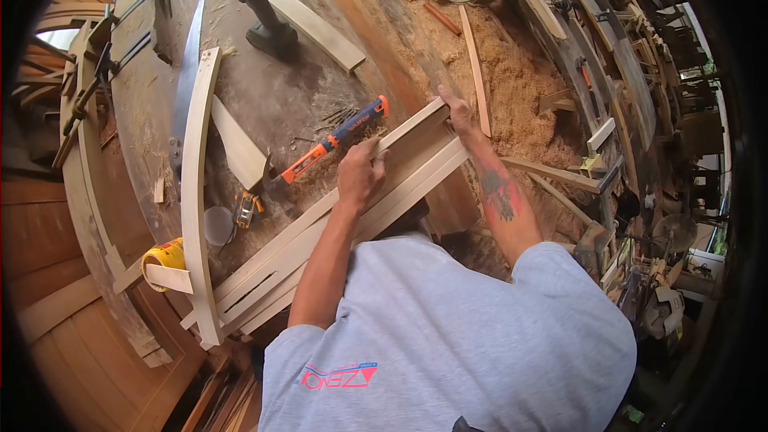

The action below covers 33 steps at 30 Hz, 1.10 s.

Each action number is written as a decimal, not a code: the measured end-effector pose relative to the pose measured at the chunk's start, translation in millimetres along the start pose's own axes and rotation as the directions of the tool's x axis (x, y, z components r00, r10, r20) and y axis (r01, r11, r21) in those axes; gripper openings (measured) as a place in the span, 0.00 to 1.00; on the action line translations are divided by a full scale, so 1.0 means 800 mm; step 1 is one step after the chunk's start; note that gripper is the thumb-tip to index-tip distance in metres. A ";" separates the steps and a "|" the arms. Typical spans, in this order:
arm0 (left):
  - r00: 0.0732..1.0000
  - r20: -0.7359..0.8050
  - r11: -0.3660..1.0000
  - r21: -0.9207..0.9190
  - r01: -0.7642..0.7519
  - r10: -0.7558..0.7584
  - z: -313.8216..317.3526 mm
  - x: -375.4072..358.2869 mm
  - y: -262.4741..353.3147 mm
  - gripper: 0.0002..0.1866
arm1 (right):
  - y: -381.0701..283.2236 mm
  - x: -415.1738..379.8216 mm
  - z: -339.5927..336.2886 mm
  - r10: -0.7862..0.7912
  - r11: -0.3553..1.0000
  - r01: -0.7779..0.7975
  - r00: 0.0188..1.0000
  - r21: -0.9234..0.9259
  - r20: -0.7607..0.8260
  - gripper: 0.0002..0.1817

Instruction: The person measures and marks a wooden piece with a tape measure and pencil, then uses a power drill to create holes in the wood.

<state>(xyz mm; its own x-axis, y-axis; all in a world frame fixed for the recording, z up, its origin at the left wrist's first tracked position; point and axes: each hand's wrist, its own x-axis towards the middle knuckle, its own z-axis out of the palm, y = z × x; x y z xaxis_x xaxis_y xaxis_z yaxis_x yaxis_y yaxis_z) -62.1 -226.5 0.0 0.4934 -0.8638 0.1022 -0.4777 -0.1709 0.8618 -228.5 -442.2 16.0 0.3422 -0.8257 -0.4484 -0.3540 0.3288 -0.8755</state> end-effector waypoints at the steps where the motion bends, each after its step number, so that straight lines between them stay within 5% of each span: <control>1: 1.000 -0.018 0.999 -0.035 -0.004 0.004 0.001 0.000 -0.001 0.16 | 0.002 0.001 -0.001 -0.049 0.998 0.049 0.999 -0.043 -0.009 0.33; 7: 0.999 0.026 0.999 0.005 0.048 -0.048 -0.002 0.002 -0.001 0.16 | 0.008 0.010 -0.007 -0.036 0.997 0.038 0.999 -0.068 0.032 0.36; 17: 0.997 0.063 0.997 -0.059 0.041 -0.037 0.003 0.009 -0.014 0.17 | 0.029 0.026 -0.001 -0.166 0.986 0.166 0.973 -0.016 -0.161 0.53; 20: 1.000 0.025 1.000 -0.028 -0.004 0.004 0.004 0.007 -0.015 0.17 | 0.038 0.034 -0.015 -0.084 0.995 0.081 0.995 -0.065 -0.048 0.55; 33: 0.946 0.078 0.933 -0.163 0.322 -0.314 -0.007 0.011 0.008 0.18 | 0.030 0.015 -0.015 -0.068 0.969 0.080 0.996 -0.234 0.060 0.56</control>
<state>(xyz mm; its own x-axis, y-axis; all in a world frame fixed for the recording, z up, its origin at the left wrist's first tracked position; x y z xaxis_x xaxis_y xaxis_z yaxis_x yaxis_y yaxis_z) -56.6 -232.7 9.1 0.5600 -0.8008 -0.2122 -0.1682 -0.3608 0.9174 -243.2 -449.4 -8.7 0.4166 -0.8173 -0.3981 -0.5195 0.1453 -0.8420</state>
